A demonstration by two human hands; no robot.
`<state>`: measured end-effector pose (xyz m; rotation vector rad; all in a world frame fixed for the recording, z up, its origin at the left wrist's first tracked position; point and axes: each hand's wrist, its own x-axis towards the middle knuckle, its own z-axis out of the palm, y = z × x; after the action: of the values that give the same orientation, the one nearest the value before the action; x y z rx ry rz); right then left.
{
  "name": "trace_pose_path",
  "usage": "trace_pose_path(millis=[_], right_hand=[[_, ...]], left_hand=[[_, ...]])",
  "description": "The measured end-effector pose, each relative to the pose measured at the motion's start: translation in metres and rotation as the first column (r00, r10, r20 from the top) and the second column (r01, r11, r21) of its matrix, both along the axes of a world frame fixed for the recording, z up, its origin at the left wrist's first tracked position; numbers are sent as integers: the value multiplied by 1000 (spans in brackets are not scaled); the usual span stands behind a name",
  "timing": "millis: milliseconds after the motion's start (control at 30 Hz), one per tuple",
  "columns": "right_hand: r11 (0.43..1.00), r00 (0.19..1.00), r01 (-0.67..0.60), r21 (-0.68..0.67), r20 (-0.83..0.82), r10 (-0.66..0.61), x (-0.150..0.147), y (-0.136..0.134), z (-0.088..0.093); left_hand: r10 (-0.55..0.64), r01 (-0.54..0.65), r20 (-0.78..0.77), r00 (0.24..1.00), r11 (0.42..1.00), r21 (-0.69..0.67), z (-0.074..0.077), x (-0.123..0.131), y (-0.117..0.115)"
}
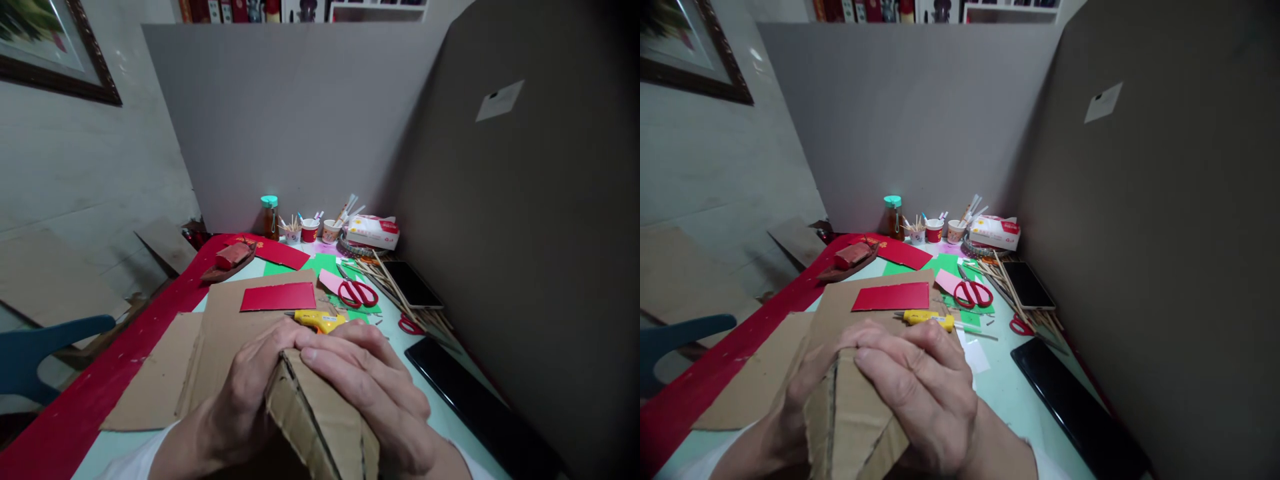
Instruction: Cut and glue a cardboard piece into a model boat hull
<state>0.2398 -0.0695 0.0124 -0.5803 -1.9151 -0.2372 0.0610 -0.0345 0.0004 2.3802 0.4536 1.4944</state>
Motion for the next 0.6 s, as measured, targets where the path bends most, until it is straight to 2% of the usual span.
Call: trace_pose_path(millis=[133, 200, 267, 333, 433, 533, 600], right_hand=[[989, 985, -111, 101, -124, 123, -7, 15, -10], [988, 977, -135, 69, -155, 145, -10, 20, -12], [991, 968, -129, -47, -224, 115, -11, 22, -10], [974, 956, -94, -205, -290, 31, -10, 21, -7], [897, 939, -111, -428, -341, -46, -7, 19, -1], [825, 944, -151, -544, -327, -43, -3, 15, 2], [823, 955, -128, -553, -294, -48, -2, 12, 3]], left_hand=[[14, -18, -52, 999, 996, -88, 3, 0, -3], [22, -32, -63, 998, 985, -167, 6, 0, -2], [57, -88, -110, 992, 950, -301, 11, 1, -2], [96, -154, -159, 983, 897, -414, 16, 1, -2], [67, -165, -206, 976, 847, -505, 21, 1, -2], [64, -201, -259, 964, 811, -549, 22, 0, -2], [81, -236, -290, 953, 798, -554, 21, -1, -2]])
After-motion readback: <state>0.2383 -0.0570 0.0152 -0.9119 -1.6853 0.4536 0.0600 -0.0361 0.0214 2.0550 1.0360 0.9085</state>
